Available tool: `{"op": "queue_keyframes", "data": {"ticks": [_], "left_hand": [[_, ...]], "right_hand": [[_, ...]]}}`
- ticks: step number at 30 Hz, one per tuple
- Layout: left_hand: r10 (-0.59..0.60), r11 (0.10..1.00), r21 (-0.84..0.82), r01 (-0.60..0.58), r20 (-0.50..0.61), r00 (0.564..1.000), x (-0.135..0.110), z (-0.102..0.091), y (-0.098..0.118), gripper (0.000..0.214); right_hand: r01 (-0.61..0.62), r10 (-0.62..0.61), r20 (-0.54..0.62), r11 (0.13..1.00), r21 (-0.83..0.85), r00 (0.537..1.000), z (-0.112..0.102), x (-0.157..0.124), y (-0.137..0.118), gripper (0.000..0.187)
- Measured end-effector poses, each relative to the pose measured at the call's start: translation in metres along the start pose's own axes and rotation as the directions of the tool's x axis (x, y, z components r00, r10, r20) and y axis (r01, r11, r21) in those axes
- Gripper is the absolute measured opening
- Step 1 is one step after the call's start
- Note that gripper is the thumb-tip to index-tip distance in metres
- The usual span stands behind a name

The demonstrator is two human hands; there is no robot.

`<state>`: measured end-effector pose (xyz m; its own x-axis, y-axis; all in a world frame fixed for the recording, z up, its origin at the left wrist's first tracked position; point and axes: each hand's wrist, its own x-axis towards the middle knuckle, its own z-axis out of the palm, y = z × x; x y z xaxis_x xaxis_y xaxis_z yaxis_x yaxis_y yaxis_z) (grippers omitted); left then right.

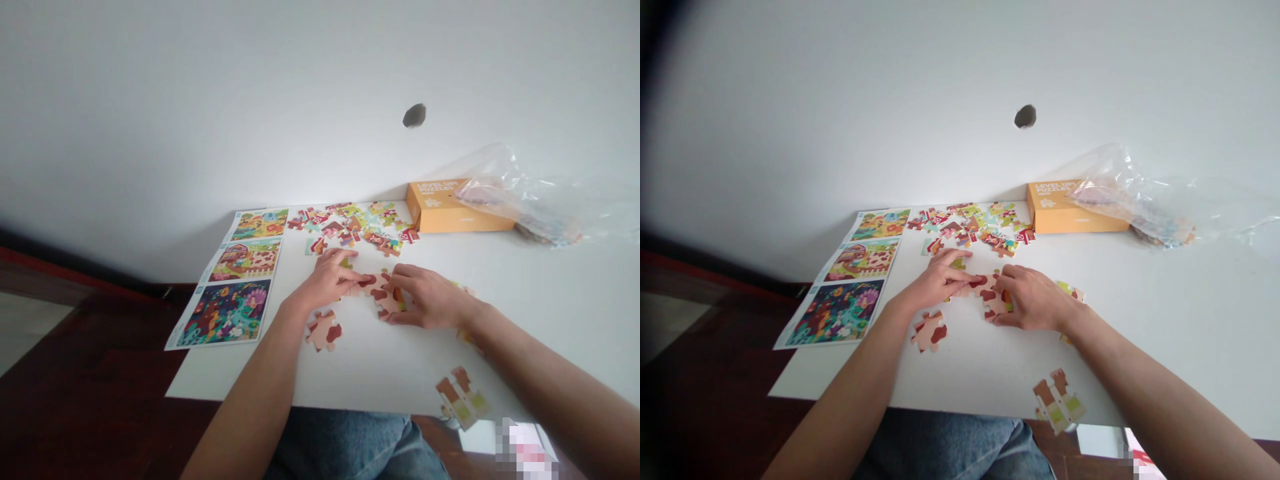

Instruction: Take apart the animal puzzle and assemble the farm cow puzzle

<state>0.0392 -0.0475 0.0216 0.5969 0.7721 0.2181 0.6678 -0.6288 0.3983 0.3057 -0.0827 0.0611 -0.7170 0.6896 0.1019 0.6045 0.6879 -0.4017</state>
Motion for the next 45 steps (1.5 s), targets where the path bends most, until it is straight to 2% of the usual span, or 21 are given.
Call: {"op": "queue_keyframes", "data": {"ticks": [5,13,17,22,26,31,35,40,45], "left_hand": [[-0.006,1.0,-0.005,0.006,0.005,1.0,0.0,0.0,0.001,0.026],[-0.018,1.0,-0.019,0.018,0.009,1.0,0.0,-0.002,0.003,0.027],[-0.023,1.0,-0.018,0.024,0.02,1.0,0.0,-0.004,0.005,0.029],[-0.023,1.0,-0.011,0.023,0.021,1.0,0.001,-0.004,0.006,0.027],[-0.027,1.0,-0.013,0.027,0.02,0.999,0.001,-0.004,0.006,0.028],[-0.031,0.999,-0.007,0.031,0.033,0.999,0.0,-0.004,0.006,0.028],[-0.026,1.0,-0.015,0.026,0.029,0.999,0.0,-0.004,0.005,0.028],[-0.024,1.0,-0.01,0.025,0.025,0.999,0.0,-0.002,0.004,0.029],[-0.018,1.0,-0.018,0.018,0.009,1.0,0.001,-0.002,0.005,0.028]], "right_hand": [[0.006,-0.005,0.041,1.0,-0.017,0.999,-0.001,0.0,-0.001,0.04],[-0.038,0.04,0.045,0.999,-0.036,0.998,-0.004,-0.001,0.0,0.042],[-0.011,0.01,0.026,1.0,0.017,1.0,-0.004,-0.002,0.001,0.053],[0.017,-0.02,0.03,0.997,0.073,0.999,0.002,-0.001,0.003,0.04],[0.032,-0.03,-0.02,0.991,0.128,0.999,0.003,-0.001,0.005,0.035],[0.073,-0.052,-0.142,0.987,0.143,0.988,0.006,0.0,0.013,0.017],[0.075,-0.06,-0.107,0.987,0.142,0.992,0.01,0.002,0.016,0.019],[0.075,-0.042,-0.254,0.99,0.123,0.966,0.01,0.002,0.009,0.019],[0.091,-0.073,-0.132,0.986,0.139,0.989,0.014,0.003,0.006,0.023]]}}
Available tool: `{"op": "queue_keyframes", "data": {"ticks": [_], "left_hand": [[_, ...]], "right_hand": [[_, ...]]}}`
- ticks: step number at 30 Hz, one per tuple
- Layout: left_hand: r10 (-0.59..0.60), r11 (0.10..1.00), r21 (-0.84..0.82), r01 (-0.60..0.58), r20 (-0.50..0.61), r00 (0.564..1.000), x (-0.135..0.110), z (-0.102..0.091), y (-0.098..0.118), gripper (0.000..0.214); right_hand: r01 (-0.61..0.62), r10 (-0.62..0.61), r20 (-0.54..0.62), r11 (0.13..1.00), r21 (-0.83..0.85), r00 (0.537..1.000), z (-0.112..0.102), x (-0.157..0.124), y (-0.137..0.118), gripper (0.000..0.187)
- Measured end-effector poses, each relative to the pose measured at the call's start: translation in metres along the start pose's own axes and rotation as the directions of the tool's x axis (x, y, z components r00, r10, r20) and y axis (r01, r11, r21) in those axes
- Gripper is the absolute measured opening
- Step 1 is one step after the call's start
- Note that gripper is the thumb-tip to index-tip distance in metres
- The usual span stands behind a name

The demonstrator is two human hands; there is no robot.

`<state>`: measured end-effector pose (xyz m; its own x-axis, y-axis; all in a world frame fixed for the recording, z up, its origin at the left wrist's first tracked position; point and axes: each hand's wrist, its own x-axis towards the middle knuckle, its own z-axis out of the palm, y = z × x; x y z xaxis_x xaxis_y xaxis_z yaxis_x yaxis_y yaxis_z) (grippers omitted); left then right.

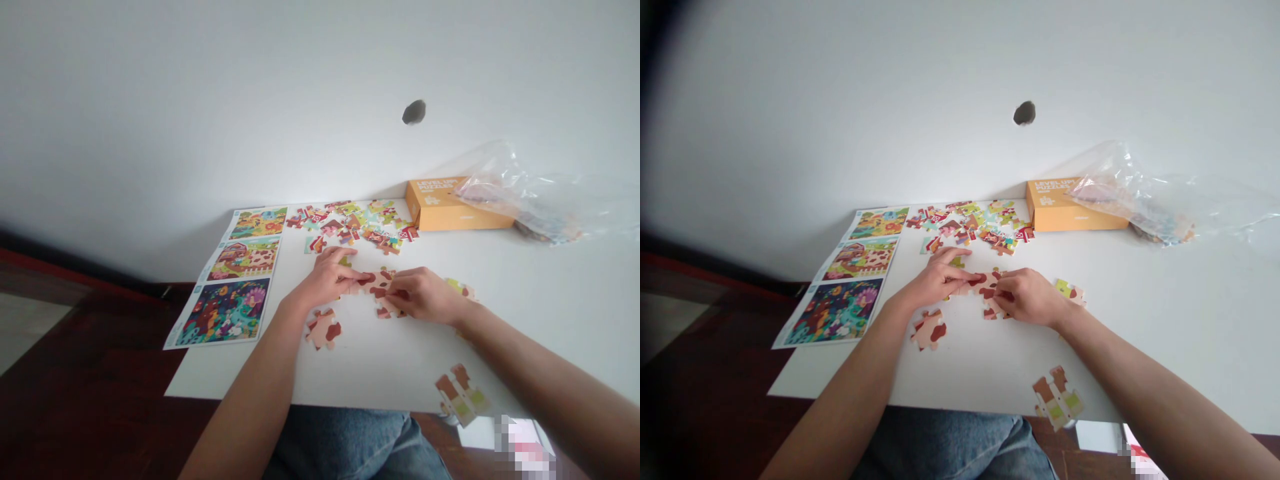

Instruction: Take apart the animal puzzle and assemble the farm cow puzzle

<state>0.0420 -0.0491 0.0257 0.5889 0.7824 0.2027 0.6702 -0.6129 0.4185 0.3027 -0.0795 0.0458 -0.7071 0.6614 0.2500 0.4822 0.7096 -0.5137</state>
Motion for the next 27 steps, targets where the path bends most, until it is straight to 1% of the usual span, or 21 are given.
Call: {"op": "queue_keyframes", "data": {"ticks": [5,7,9,10,12,15,17,19,23,27], "left_hand": [[0.013,1.0,0.005,-0.013,-0.015,1.0,0.001,0.002,-0.001,0.027],[0.016,1.0,0.006,-0.016,-0.025,1.0,0.0,0.002,-0.001,0.025],[0.013,1.0,0.0,-0.013,-0.027,1.0,0.0,0.002,-0.001,0.024],[0.011,1.0,-0.006,-0.012,-0.025,1.0,0.0,0.001,-0.001,0.023],[0.012,1.0,-0.013,-0.013,-0.017,1.0,0.0,0.0,0.0,0.023],[0.007,1.0,-0.005,-0.007,0.008,1.0,0.0,-0.003,0.001,0.026],[0.002,1.0,0.001,-0.002,0.018,1.0,0.0,-0.004,0.001,0.03],[0.002,1.0,0.002,-0.002,0.016,1.0,0.0,-0.004,0.001,0.029],[0.009,1.0,0.004,-0.009,0.012,1.0,0.0,-0.004,0.001,0.024],[0.011,1.0,0.008,-0.011,0.002,1.0,0.0,-0.002,0.0,0.024]], "right_hand": [[0.008,-0.007,0.019,1.0,-0.023,1.0,0.0,0.001,-0.002,0.027],[0.055,-0.054,0.007,0.998,-0.029,0.998,0.0,0.001,-0.007,0.024],[0.137,-0.136,0.012,0.99,-0.039,0.991,0.002,0.002,-0.017,0.023],[0.179,-0.177,0.034,0.983,-0.045,0.984,0.004,0.002,-0.024,0.027],[0.232,-0.225,0.098,0.97,-0.07,0.969,0.011,0.002,-0.038,0.04],[0.237,-0.214,0.186,0.965,-0.116,0.959,0.023,0.003,-0.055,0.061],[0.214,-0.183,0.208,0.967,-0.138,0.961,0.028,0.003,-0.06,0.064],[0.195,-0.163,0.213,0.971,-0.14,0.963,0.029,0.003,-0.06,0.058],[0.182,-0.16,0.183,0.976,-0.115,0.97,0.022,0.002,-0.054,0.036],[0.17,-0.152,0.174,0.981,-0.094,0.973,0.018,0.001,-0.047,0.027]]}}
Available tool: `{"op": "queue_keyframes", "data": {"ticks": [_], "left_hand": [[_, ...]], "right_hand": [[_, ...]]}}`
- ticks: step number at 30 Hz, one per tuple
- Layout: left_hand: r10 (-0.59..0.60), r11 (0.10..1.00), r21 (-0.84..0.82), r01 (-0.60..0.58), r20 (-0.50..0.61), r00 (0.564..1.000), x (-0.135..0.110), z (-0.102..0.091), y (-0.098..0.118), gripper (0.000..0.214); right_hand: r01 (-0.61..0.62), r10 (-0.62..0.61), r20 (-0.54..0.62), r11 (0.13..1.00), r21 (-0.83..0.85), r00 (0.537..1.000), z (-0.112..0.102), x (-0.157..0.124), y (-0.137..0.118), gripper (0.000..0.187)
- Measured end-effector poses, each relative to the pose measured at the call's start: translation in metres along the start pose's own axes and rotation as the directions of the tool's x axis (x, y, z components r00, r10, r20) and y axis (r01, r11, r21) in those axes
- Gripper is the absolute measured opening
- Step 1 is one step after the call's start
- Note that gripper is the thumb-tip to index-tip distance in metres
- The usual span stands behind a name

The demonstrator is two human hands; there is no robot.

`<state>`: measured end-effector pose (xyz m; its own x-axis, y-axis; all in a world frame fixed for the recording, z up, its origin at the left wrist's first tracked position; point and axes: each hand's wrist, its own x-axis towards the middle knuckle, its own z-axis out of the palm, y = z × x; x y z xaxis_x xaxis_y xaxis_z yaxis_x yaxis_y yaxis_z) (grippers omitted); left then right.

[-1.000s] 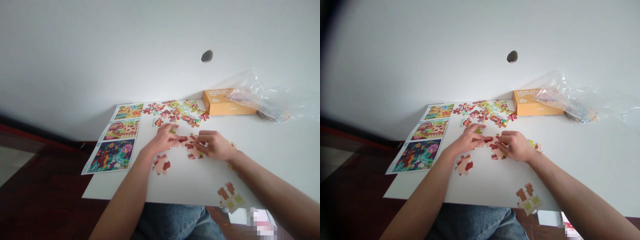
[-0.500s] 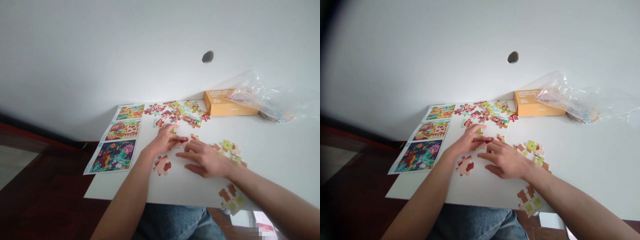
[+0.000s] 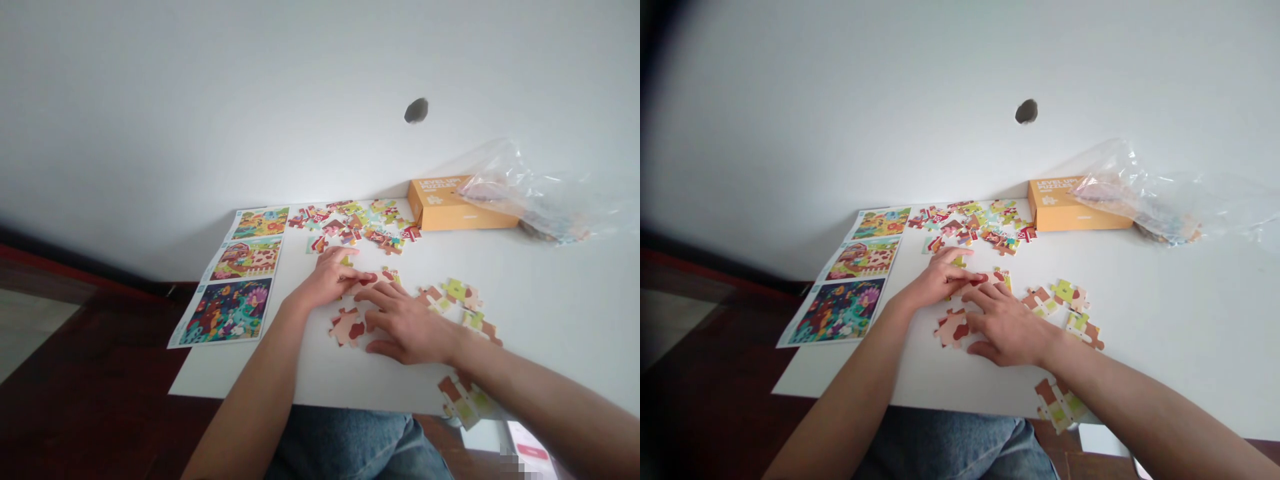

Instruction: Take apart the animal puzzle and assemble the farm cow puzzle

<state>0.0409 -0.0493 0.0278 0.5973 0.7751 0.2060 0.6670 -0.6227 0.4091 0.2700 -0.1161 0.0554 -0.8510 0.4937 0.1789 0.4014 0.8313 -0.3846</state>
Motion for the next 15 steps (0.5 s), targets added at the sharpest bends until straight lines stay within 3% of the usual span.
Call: {"op": "queue_keyframes", "data": {"ticks": [4,8,15], "left_hand": [[0.006,1.0,-0.014,-0.006,0.0,1.0,-0.0004,0.0,-0.0002,0.024],[-0.004,1.0,-0.014,0.005,0.026,1.0,0.0002,-0.0017,0.0009,0.026],[-0.004,1.0,-0.023,0.004,0.0,1.0,0.0001,-0.0013,0.0008,0.025]], "right_hand": [[-0.01,0.01,-0.01,1.0,-0.009,1.0,0.0023,0.0022,0.0015,0.023],[0.012,-0.012,-0.024,1.0,-0.012,1.0,0.0044,0.0058,-0.0001,0.035],[0.064,-0.064,0.007,0.998,0.027,0.998,0.0031,0.0078,-0.003,0.025]]}}
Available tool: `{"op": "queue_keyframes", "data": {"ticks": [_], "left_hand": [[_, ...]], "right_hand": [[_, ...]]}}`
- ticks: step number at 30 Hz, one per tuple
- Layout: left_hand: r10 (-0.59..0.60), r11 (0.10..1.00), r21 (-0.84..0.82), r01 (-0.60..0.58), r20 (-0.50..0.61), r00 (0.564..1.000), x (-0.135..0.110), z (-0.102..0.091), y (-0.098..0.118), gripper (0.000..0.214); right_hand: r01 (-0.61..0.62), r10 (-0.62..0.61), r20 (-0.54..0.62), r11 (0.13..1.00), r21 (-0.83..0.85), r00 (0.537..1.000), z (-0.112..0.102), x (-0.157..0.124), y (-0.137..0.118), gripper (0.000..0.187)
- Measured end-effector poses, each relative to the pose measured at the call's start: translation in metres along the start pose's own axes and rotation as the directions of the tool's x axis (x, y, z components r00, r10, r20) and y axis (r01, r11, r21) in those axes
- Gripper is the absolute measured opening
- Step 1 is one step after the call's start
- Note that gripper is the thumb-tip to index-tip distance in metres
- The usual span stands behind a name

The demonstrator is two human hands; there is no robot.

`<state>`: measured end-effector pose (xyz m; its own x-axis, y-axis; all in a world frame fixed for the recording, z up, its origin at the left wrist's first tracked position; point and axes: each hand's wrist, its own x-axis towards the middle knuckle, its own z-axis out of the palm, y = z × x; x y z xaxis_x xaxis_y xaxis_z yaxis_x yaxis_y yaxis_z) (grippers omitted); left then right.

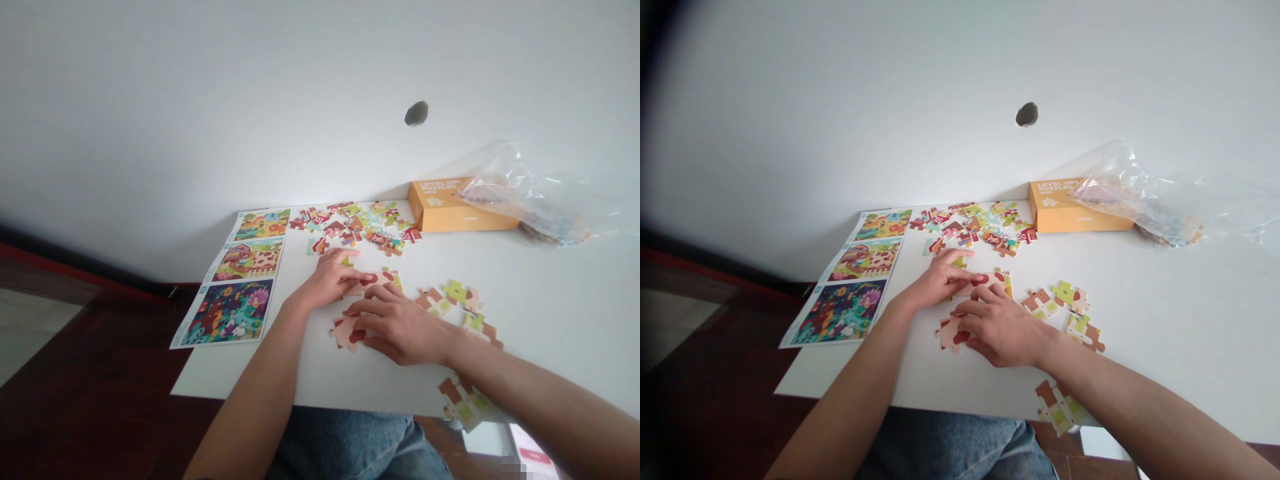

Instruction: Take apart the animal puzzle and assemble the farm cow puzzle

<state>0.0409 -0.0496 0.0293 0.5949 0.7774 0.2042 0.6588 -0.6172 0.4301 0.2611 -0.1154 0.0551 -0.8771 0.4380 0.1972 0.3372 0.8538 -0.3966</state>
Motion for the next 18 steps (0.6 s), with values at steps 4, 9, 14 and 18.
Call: {"op": "queue_keyframes", "data": {"ticks": [4,9,14,18], "left_hand": [[-0.02,1.0,0.005,0.02,0.032,0.999,0.0,-0.001,0.0,0.029],[-0.025,1.0,-0.014,0.026,0.046,0.999,0.0,-0.004,0.001,0.028],[-0.024,1.0,-0.009,0.025,0.043,0.999,-0.001,-0.004,0.002,0.03],[-0.013,1.0,0.004,0.013,0.024,1.0,-0.001,-0.001,-0.001,0.028]], "right_hand": [[0.044,-0.044,0.03,0.999,0.002,0.999,0.0,0.001,-0.004,0.027],[0.084,-0.085,0.065,0.996,0.017,0.994,-0.009,-0.002,-0.006,0.022],[0.145,-0.151,0.098,0.987,0.071,0.984,-0.017,-0.006,-0.005,0.027],[0.055,-0.058,0.079,0.998,0.036,0.995,-0.012,-0.008,0.002,0.008]]}}
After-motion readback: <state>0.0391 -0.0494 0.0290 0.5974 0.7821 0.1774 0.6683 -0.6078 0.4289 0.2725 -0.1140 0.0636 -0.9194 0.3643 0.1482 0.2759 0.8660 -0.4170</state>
